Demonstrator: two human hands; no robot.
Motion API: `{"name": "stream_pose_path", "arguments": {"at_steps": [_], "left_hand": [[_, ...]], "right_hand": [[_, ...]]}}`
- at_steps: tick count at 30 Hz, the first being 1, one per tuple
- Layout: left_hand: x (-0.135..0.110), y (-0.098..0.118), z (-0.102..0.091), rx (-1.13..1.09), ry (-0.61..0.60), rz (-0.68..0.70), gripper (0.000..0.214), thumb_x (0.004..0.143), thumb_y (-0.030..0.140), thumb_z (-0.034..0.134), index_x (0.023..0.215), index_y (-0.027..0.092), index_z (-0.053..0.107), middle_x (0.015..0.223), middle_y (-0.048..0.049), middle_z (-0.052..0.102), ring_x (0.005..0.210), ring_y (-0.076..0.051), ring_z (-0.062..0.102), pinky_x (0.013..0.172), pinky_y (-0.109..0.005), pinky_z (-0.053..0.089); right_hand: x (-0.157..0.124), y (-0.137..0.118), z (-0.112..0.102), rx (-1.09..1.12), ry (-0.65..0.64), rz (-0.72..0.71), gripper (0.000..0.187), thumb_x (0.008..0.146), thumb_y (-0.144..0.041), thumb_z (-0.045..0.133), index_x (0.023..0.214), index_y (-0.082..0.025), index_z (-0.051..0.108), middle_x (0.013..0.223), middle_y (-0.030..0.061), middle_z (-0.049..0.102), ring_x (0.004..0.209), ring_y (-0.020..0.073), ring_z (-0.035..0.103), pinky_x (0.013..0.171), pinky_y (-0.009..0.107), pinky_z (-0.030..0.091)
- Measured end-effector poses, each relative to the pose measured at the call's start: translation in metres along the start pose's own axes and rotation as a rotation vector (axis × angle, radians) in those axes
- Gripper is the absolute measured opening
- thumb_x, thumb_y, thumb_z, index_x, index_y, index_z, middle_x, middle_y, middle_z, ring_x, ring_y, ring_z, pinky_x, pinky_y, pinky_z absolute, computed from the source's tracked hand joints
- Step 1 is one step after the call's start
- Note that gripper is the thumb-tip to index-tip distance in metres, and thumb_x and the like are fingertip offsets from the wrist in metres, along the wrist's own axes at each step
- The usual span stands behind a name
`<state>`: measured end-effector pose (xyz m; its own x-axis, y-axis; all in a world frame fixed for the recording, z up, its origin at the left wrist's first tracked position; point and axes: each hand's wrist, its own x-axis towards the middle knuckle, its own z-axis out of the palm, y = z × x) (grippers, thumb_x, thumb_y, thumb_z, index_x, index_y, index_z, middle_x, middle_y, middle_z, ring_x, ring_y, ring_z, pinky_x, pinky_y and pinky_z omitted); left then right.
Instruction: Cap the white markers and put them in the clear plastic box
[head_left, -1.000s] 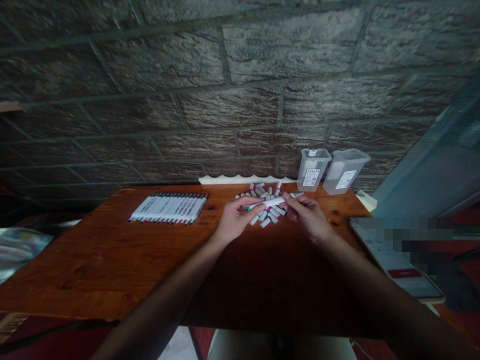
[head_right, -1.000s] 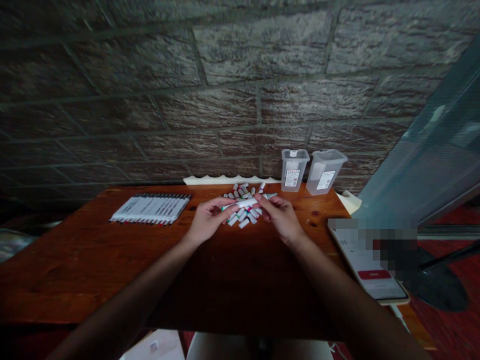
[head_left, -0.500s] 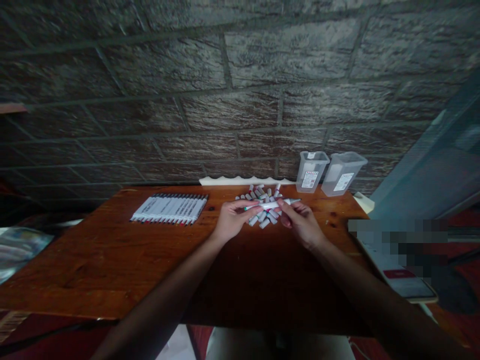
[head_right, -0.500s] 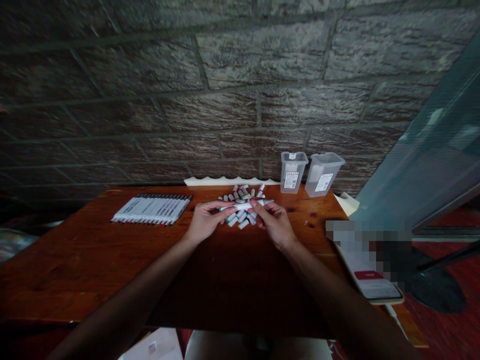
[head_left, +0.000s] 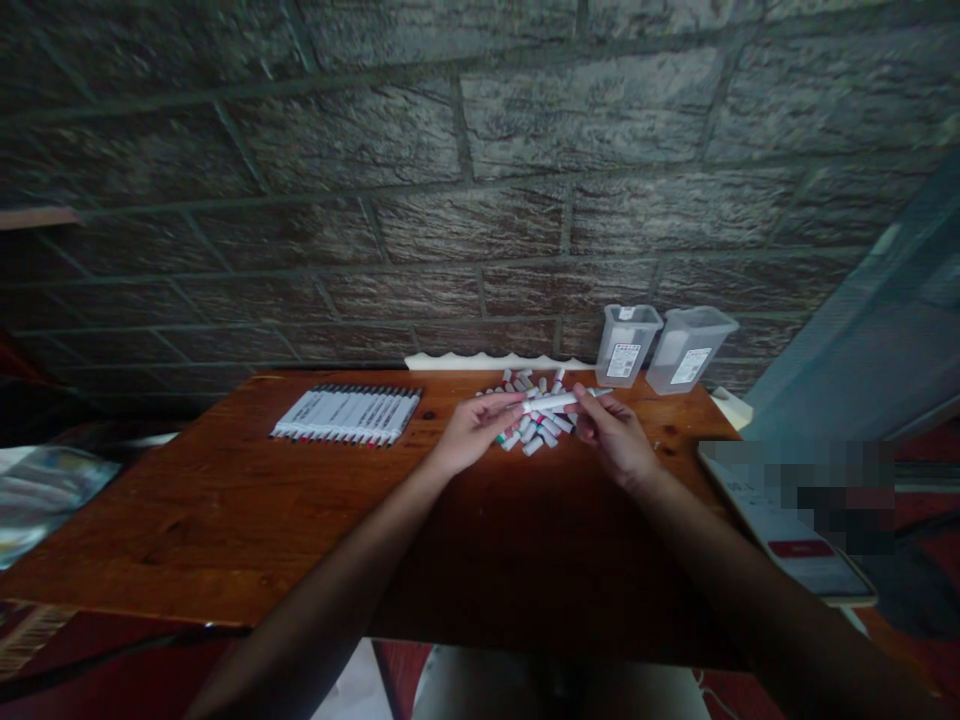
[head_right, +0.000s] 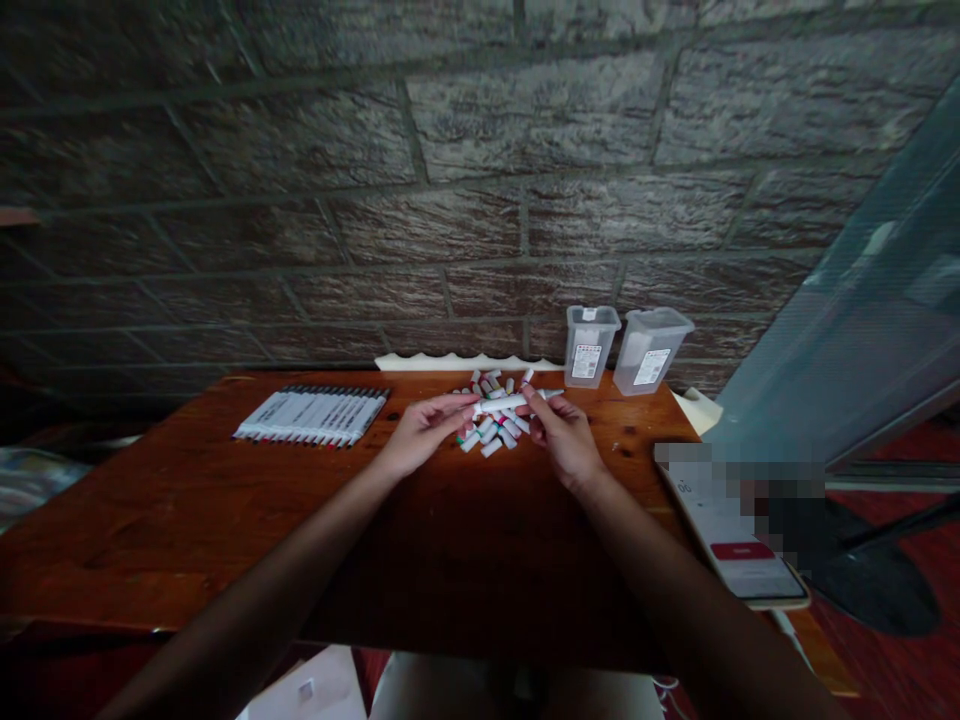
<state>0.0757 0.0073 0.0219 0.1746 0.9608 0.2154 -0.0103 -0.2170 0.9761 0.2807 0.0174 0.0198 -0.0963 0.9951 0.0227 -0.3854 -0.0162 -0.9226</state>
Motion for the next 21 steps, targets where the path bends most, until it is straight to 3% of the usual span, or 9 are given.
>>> {"name": "stream_pose_path", "arguments": {"at_steps": [8,16,21], "left_hand": [[0.0,-0.006,-0.002,0.095,0.047,0.099,0.035,0.069,0.03,0.079,0.1,0.015,0.075,0.093,-0.0077,0.075,0.074,-0.015,0.066,0.071,-0.027,0.053],[-0.001,0.003,0.004,0.121,0.012,0.176,0.026,0.074,0.032,0.075,0.096,0.017,0.076,0.11,-0.0099,0.072,0.103,-0.022,0.066,0.094,-0.038,0.052],[0.0,-0.006,0.005,0.104,0.08,0.161,0.033,0.068,0.032,0.08,0.096,0.015,0.075,0.097,-0.0091,0.075,0.083,-0.018,0.069,0.081,-0.033,0.056]], "right_hand": [[-0.002,-0.002,-0.001,-0.11,0.024,-0.003,0.042,0.062,-0.057,0.077,0.063,-0.016,0.07,0.051,-0.0023,0.052,0.046,0.0071,0.033,0.045,0.025,0.019],[-0.004,-0.002,0.003,-0.131,0.057,-0.041,0.043,0.062,-0.057,0.077,0.058,-0.016,0.069,0.053,-0.0008,0.057,0.044,0.0067,0.032,0.044,0.026,0.019],[-0.005,-0.002,0.004,-0.119,0.055,-0.064,0.043,0.063,-0.057,0.076,0.06,-0.016,0.067,0.052,-0.0009,0.057,0.044,0.0064,0.033,0.044,0.026,0.021]]}}
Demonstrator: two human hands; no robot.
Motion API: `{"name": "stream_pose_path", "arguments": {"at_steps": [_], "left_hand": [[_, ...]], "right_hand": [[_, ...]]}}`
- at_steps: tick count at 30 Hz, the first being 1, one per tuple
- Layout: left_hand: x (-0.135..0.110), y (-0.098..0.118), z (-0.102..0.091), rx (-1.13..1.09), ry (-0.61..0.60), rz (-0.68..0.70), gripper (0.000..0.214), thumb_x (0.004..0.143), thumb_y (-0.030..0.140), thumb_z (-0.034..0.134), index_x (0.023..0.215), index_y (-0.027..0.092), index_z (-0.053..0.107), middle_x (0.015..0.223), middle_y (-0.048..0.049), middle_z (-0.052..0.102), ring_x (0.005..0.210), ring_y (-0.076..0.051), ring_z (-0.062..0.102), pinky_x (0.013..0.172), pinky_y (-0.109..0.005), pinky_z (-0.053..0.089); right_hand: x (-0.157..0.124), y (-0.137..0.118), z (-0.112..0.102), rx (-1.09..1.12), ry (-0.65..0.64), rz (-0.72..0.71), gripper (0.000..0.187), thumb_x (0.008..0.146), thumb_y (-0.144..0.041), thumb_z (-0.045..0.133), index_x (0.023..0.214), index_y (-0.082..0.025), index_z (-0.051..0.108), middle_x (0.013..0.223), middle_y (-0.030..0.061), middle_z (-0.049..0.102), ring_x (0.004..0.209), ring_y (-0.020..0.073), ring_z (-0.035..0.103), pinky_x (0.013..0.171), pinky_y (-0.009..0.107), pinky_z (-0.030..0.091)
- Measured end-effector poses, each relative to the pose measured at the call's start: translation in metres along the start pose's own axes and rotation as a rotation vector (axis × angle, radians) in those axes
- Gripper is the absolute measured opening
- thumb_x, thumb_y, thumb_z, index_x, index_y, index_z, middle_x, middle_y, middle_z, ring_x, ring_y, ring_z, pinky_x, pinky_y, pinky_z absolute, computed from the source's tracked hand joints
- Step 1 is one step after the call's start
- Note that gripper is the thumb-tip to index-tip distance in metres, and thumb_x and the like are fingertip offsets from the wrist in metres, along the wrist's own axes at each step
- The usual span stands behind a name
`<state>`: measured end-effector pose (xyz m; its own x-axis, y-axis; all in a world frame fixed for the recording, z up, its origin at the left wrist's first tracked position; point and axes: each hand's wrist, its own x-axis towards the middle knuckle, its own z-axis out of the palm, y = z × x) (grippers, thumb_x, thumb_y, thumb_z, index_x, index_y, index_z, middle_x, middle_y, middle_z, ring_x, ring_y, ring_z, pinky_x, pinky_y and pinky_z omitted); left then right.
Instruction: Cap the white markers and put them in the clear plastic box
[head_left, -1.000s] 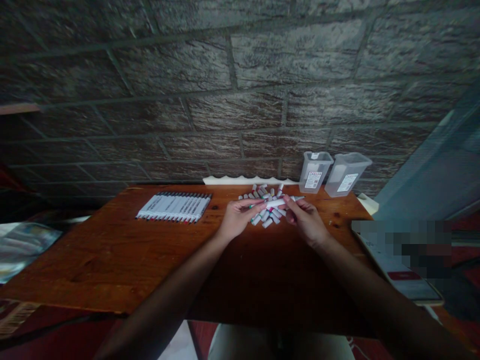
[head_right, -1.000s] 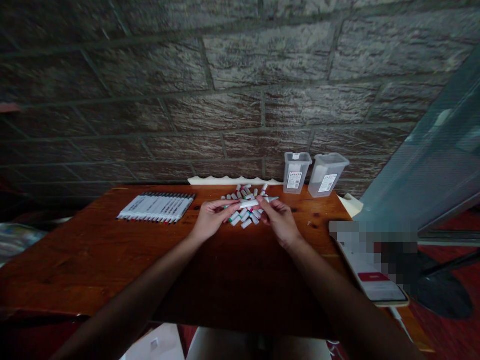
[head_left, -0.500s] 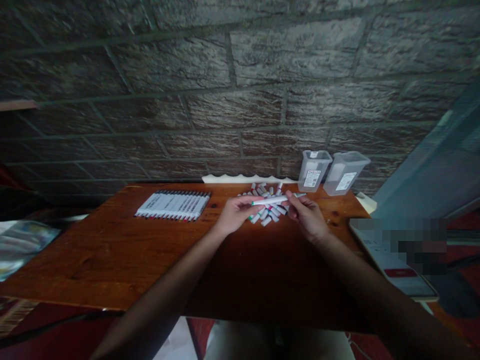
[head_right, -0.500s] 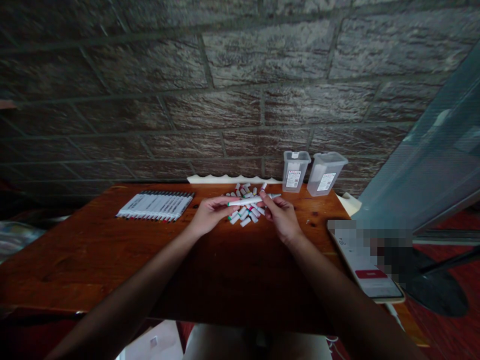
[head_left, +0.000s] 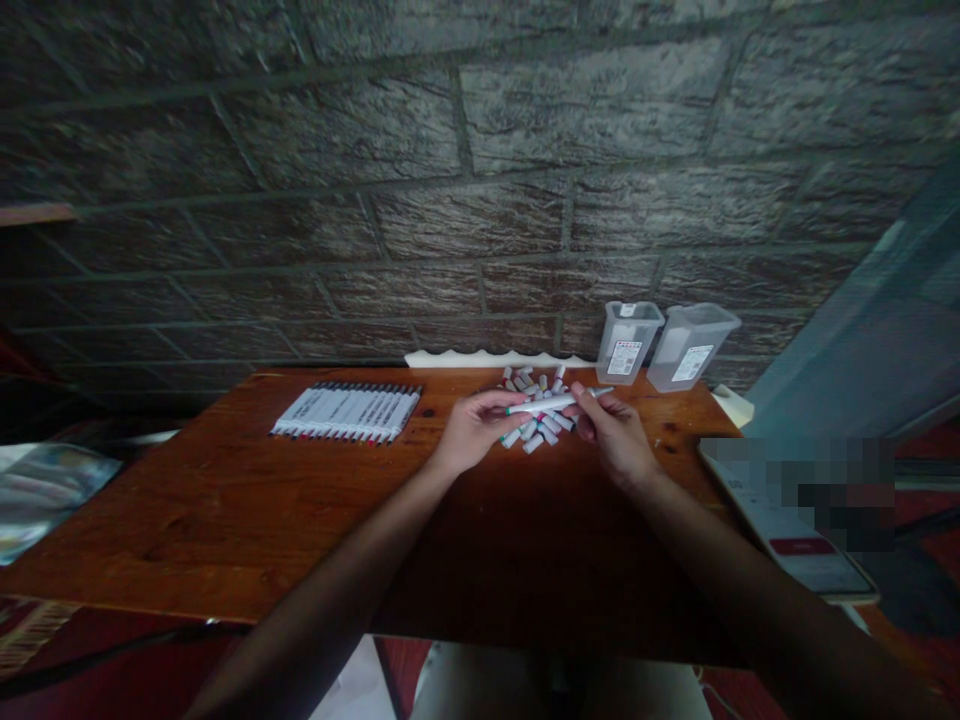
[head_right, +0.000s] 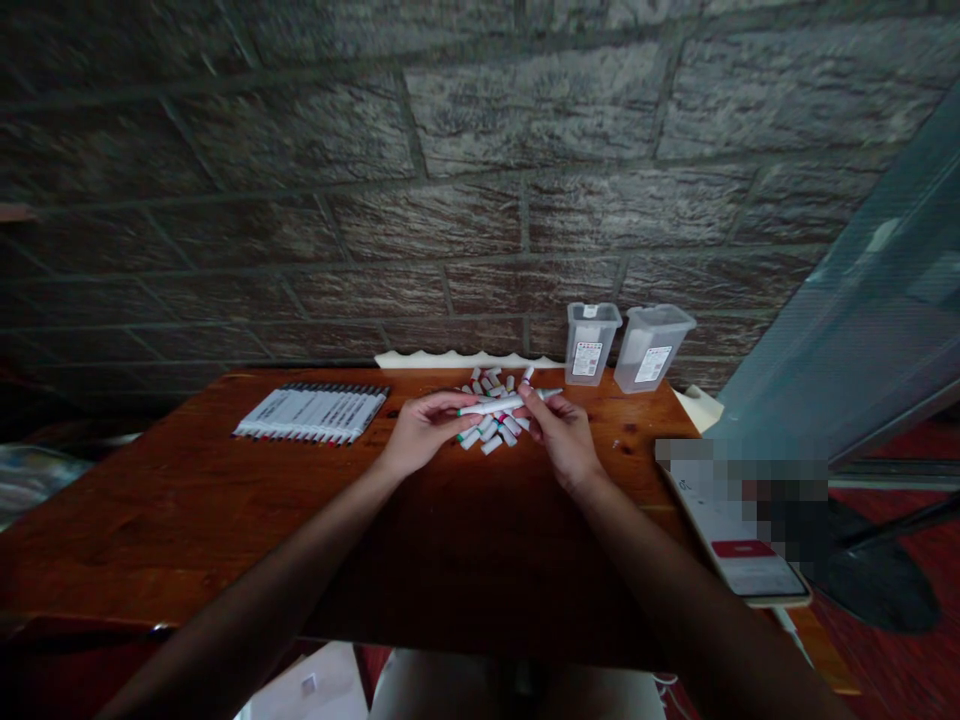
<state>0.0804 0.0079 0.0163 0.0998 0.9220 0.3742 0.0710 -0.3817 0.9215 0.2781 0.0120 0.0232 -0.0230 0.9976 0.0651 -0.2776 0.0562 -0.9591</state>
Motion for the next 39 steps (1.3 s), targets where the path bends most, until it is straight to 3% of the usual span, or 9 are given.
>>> {"name": "stream_pose_path", "arguments": {"at_steps": [6,9,20,26,31,36,39], "left_hand": [[-0.003,-0.002,0.003,0.121,0.018,0.152,0.022,0.072,0.029,0.078,0.09,0.017,0.077,0.097,-0.0092,0.073,0.087,-0.017,0.067,0.077,-0.028,0.055],[-0.004,0.001,0.004,0.096,0.024,0.126,0.025,0.072,0.03,0.077,0.093,0.017,0.077,0.1,-0.0099,0.073,0.087,-0.018,0.068,0.077,-0.029,0.056],[-0.007,0.014,0.001,0.08,-0.257,0.123,0.031,0.08,0.023,0.069,0.11,0.019,0.072,0.118,-0.0094,0.069,0.112,-0.022,0.064,0.102,-0.036,0.048],[-0.007,0.015,0.001,0.054,-0.215,0.125,0.022,0.073,0.022,0.076,0.095,0.019,0.077,0.105,-0.0076,0.074,0.1,-0.021,0.069,0.096,-0.036,0.053],[-0.008,0.016,0.003,0.045,-0.148,0.104,0.019,0.072,0.025,0.078,0.089,0.018,0.077,0.098,-0.0077,0.075,0.093,-0.021,0.071,0.092,-0.037,0.055],[-0.008,0.021,0.007,-0.028,-0.257,0.024,0.022,0.065,0.029,0.082,0.084,0.018,0.078,0.097,-0.0086,0.075,0.094,-0.022,0.07,0.089,-0.037,0.057],[-0.009,0.02,0.009,-0.102,-0.279,-0.017,0.026,0.059,0.031,0.086,0.079,0.016,0.077,0.096,-0.0099,0.075,0.09,-0.022,0.071,0.08,-0.033,0.059]], "right_hand": [[0.001,0.001,-0.002,0.006,0.011,-0.015,0.041,0.064,-0.055,0.077,0.061,-0.016,0.066,0.053,-0.0022,0.055,0.045,0.0062,0.034,0.044,0.025,0.021],[0.001,0.0,-0.003,-0.005,0.015,0.002,0.042,0.064,-0.057,0.076,0.059,-0.016,0.066,0.051,-0.0028,0.053,0.044,0.0067,0.033,0.044,0.026,0.021],[0.004,-0.004,-0.005,0.029,0.078,-0.023,0.045,0.066,-0.061,0.073,0.06,-0.018,0.06,0.055,-0.002,0.055,0.043,0.0071,0.033,0.042,0.027,0.022],[0.004,-0.003,-0.006,-0.059,0.072,-0.009,0.048,0.069,-0.063,0.069,0.053,-0.02,0.053,0.048,-0.003,0.046,0.042,0.0088,0.032,0.042,0.029,0.019],[0.006,0.01,-0.009,-0.136,0.179,0.025,0.053,0.072,-0.061,0.066,0.048,-0.025,0.034,0.038,-0.0057,0.031,0.038,0.0102,0.024,0.041,0.031,0.017],[0.007,0.014,-0.008,-0.08,0.137,0.052,0.049,0.076,-0.058,0.058,0.049,-0.027,0.032,0.036,-0.0059,0.026,0.037,0.0113,0.022,0.039,0.031,0.015],[0.005,0.013,-0.005,-0.03,0.079,0.074,0.047,0.076,-0.056,0.056,0.049,-0.027,0.031,0.038,-0.0057,0.027,0.036,0.0108,0.023,0.038,0.03,0.016]]}}
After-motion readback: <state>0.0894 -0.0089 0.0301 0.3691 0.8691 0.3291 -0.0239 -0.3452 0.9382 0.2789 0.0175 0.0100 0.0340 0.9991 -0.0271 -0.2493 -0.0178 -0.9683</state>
